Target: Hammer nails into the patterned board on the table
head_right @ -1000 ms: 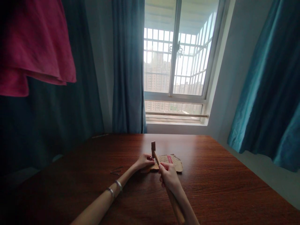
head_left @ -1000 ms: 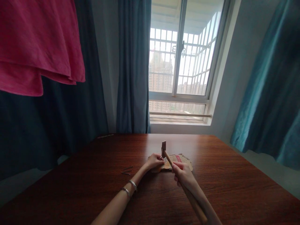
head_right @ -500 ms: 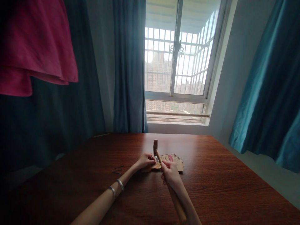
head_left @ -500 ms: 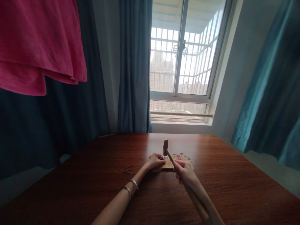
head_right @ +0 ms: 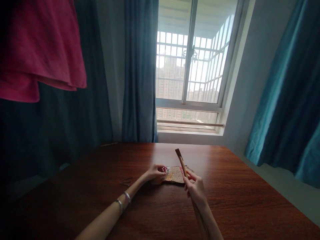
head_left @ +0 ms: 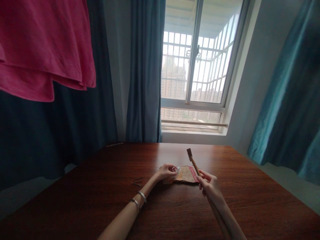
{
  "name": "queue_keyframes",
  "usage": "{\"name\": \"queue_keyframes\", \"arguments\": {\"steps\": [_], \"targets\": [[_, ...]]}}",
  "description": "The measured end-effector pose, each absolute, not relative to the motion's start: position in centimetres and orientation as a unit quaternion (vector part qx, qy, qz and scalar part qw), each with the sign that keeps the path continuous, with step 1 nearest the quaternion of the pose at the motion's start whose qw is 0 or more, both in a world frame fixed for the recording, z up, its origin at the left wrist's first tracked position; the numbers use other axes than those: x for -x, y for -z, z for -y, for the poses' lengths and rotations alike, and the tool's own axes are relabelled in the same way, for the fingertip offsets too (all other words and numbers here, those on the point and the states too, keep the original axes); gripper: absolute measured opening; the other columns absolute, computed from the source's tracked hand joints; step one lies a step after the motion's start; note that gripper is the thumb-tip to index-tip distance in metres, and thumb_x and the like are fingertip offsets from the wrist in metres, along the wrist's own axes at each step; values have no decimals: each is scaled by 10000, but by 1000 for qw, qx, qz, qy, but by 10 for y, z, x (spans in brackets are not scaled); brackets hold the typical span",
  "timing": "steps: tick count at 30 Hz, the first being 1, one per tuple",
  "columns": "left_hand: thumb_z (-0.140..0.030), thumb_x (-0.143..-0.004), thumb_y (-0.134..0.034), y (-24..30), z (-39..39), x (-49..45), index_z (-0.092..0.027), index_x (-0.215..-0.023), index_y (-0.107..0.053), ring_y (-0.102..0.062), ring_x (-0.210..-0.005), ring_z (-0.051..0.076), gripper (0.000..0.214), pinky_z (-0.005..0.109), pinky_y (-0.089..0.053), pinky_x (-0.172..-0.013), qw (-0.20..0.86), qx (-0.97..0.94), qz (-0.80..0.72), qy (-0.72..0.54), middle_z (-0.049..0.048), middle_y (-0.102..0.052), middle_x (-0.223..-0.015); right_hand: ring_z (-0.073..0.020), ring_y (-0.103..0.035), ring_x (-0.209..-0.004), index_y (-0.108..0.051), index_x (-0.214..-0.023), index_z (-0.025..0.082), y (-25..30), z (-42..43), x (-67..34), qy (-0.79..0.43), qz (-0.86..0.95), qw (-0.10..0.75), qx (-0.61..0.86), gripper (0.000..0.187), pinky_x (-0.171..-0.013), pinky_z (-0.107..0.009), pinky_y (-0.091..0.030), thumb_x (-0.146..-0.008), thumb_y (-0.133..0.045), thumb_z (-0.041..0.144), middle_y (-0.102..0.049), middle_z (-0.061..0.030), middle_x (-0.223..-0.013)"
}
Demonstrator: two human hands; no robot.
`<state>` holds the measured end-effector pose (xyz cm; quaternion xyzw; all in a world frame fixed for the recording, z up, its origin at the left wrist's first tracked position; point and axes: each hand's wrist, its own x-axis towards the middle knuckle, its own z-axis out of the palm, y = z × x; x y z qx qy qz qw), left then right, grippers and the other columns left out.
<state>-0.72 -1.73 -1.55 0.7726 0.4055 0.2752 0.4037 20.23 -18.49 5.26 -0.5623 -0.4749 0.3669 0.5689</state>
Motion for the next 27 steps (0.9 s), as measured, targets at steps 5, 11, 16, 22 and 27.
{"name": "queue_keyframes", "arguments": {"steps": [5, 11, 16, 22, 27], "targets": [[-350, -561, -746, 2, 7, 23, -161, -1272, -513, -572, -854, 176, 771, 263, -442, -767, 425, -785, -360, -270, 53, -631, -962, -156, -558, -457, -597, -1171, 68, -22, 181, -256, -258, 490, 518, 652, 610, -347, -244, -415, -682, -573, 432, -688, -57, -697], [-485, -463, -796, -10, 9, 39, -179, -1377, -373, -446, -1184, 278, 1052, 314, -351, -987, 356, -820, -410, -180, 124, -473, -1304, -279, -673, -831, -674, -1083, 86, 0, 178, -303, -121, 516, 434, 728, 529, -720, -312, -502, -669, -558, 395, -738, -126, -891], [-568, -427, -777, -17, 20, 38, -217, -1349, -413, -328, -1282, 303, 1051, 341, -272, -1061, 287, -854, -420, -108, 98, -414, -1370, -283, -673, -870, -682, -1074, 122, 13, 174, -315, -72, 525, 362, 767, 464, -762, -312, -487, -708, -500, 342, -732, -141, -937], [-565, -447, -765, -14, 21, 42, -189, -1318, -442, -325, -1273, 294, 1003, 342, -280, -1060, 261, -871, -405, -91, 104, -410, -1357, -265, -643, -968, -644, -1120, 146, 22, 171, -322, -46, 554, 280, 783, 434, -806, -293, -459, -758, -454, 293, -700, -143, -1039], [-588, -450, -758, -10, 18, 44, -206, -1335, -420, -289, -1295, 304, 1021, 351, -259, -1075, 254, -869, -416, -85, 105, -361, -1389, -260, -645, -936, -619, -1149, 190, 18, 173, -318, -24, 563, 214, 798, 417, -733, -301, -453, -807, -411, 307, -692, -125, -992]]}}
